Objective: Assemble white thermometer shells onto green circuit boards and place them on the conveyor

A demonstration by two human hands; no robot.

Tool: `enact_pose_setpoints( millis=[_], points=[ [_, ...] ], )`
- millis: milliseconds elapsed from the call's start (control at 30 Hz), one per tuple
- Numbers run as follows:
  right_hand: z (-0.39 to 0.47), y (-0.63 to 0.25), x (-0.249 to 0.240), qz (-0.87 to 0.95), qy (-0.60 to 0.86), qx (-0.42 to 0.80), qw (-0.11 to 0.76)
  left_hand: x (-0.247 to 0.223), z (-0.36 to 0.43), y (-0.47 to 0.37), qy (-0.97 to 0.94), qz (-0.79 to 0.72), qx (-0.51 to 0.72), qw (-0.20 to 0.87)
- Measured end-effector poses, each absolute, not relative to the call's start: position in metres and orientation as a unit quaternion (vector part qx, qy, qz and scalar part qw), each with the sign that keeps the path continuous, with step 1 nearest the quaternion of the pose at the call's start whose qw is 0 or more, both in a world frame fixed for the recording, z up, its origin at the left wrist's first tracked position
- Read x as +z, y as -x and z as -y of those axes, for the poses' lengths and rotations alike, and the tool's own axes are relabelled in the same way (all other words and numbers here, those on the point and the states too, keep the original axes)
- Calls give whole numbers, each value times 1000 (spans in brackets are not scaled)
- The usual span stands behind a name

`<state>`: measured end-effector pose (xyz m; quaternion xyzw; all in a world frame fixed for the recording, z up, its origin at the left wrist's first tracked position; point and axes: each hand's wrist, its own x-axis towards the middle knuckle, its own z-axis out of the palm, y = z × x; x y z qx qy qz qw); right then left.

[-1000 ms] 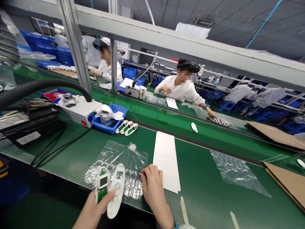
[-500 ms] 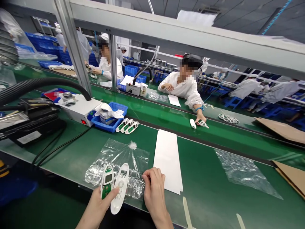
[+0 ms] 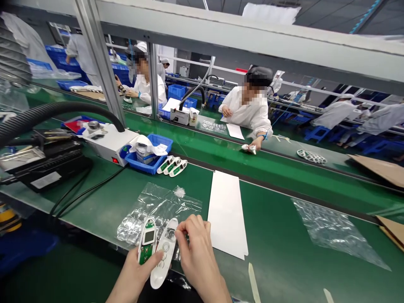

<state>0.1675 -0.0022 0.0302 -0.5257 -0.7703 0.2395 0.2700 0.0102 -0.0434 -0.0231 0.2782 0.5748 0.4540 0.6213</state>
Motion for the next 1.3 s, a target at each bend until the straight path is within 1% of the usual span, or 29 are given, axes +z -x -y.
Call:
enact_pose_setpoints(
  millis=[100,300,433,533,767,933,1033,1167,1233,1300],
  points=[
    [3,-160,32,790,523,213,240,-27,44,-11,-290,-579,453,612],
    [-1,-157,32,804,520,181,225,-32,45,-7,-314,-591,437,601],
    [-2,-155,31,810,512,163,236,-33,45,-7,-325,-590,440,594],
    [1,-155,29,798,516,175,257,-34,45,-6,-320,-590,445,594],
    [15,-150,18,707,571,306,283,-31,47,-3,-317,-591,445,593],
    [16,-142,12,677,573,338,314,-26,53,-1,-351,-587,444,580],
    [20,-134,7,628,573,373,372,-19,56,5,-340,-577,461,582],
    [33,-108,-1,528,518,517,430,-7,61,21,-314,-569,479,590],
    [40,-90,-4,497,482,565,450,-4,66,29,-317,-572,489,578],
    [45,-72,-6,473,469,579,470,-7,73,38,-314,-571,525,548]
  ],
)
